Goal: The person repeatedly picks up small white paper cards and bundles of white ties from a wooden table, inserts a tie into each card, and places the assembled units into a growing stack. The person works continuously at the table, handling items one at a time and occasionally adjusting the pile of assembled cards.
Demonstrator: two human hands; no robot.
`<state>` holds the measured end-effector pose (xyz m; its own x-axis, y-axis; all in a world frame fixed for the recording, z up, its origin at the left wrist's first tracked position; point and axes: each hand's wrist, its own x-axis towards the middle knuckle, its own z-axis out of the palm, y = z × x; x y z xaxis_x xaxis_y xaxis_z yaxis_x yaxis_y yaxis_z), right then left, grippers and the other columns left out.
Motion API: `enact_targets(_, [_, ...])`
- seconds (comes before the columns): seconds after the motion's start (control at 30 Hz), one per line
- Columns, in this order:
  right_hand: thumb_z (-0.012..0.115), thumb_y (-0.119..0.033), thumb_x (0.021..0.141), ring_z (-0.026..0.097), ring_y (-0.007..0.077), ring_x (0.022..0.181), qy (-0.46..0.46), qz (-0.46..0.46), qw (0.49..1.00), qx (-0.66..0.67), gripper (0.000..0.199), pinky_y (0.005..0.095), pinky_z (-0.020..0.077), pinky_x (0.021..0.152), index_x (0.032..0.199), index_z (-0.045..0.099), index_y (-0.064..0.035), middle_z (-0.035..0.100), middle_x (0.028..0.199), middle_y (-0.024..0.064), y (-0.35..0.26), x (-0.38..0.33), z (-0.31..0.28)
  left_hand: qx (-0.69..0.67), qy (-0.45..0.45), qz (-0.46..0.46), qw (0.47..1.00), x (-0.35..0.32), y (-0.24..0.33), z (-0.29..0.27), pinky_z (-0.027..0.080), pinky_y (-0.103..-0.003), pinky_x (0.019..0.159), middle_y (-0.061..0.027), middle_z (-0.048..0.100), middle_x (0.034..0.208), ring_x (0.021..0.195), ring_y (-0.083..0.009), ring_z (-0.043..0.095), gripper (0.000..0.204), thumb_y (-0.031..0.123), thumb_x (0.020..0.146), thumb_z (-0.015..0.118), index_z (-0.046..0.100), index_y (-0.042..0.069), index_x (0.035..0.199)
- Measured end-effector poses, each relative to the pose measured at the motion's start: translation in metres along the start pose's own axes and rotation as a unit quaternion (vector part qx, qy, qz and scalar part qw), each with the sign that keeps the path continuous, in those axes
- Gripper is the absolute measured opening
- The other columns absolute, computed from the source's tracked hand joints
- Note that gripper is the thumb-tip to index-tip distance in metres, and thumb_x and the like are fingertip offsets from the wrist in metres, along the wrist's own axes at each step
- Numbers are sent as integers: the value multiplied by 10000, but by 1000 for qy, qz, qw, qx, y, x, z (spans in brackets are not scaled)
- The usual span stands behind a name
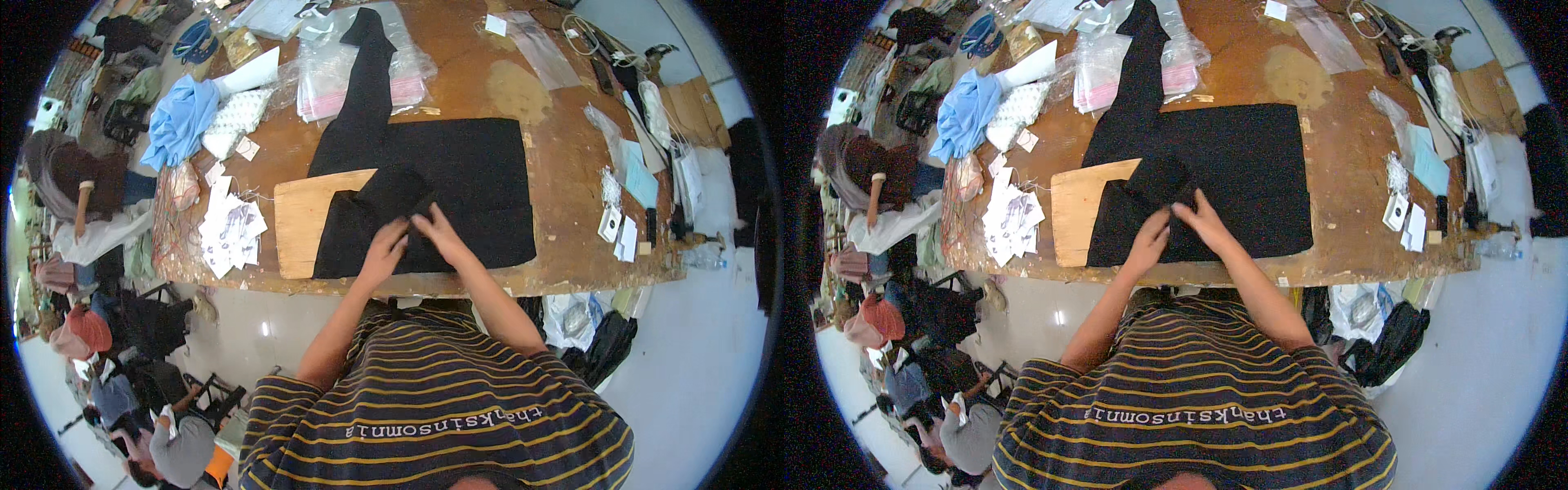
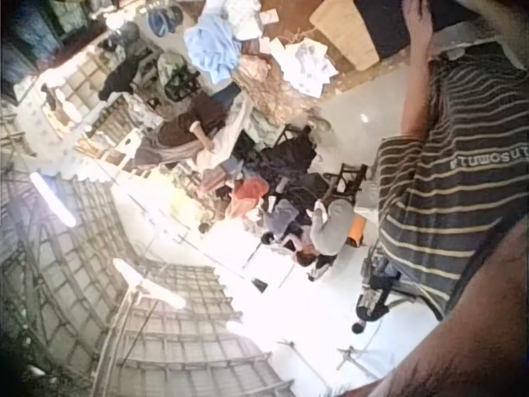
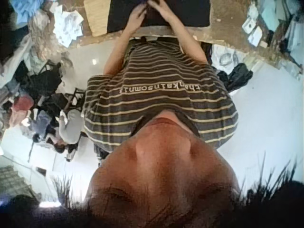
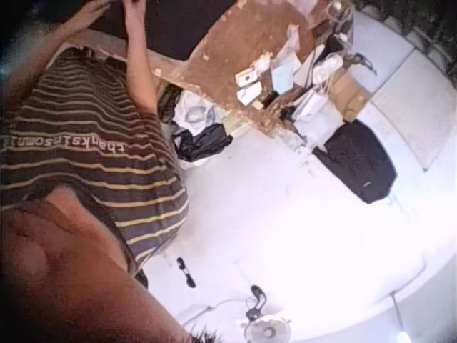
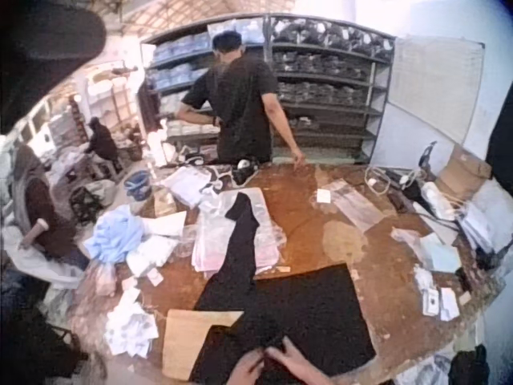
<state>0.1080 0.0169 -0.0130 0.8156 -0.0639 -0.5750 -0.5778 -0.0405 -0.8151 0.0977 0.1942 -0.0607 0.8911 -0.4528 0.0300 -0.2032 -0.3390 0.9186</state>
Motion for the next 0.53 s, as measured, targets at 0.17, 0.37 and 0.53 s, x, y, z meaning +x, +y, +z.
enact_targets(0.17, [655, -271, 865, 233, 351, 1400, 113, -295, 948, -37, 841, 410, 209, 1141, 1465, 166, 58, 227, 1488, 254, 33, -15, 1, 140, 25, -29, 989, -1, 15, 38, 361, -477, 1051, -194, 451, 1390, 1282, -419, 406, 415, 93, 833, 576, 553, -1, 1237])
enact_targets(0.37, [644, -258, 835, 530, 237, 1077, -44, 9, 996, 73, 671, 380, 411, 956, 1355, 399, 88, 576, 1178, 181, 27, -13, -14, 57, -4, 52, 997, 8, 7, 5, 362, -450, 1045, -211, 518, 1291, 1233, -413, 447, 411, 121, 878, 554, 521, -21, 1263])
enact_targets(0.53, [688, -339, 705, 408, 312, 1296, -38, -144, 988, -39, 984, 426, 327, 1061, 1520, 192, -98, 413, 1428, 180, -112, 43, -62, 174, 128, -24, 976, -37, 9, -12, 392, -474, 987, -208, 556, 1189, 1127, -377, 512, 356, 167, 862, 625, 546, 18, 1176])
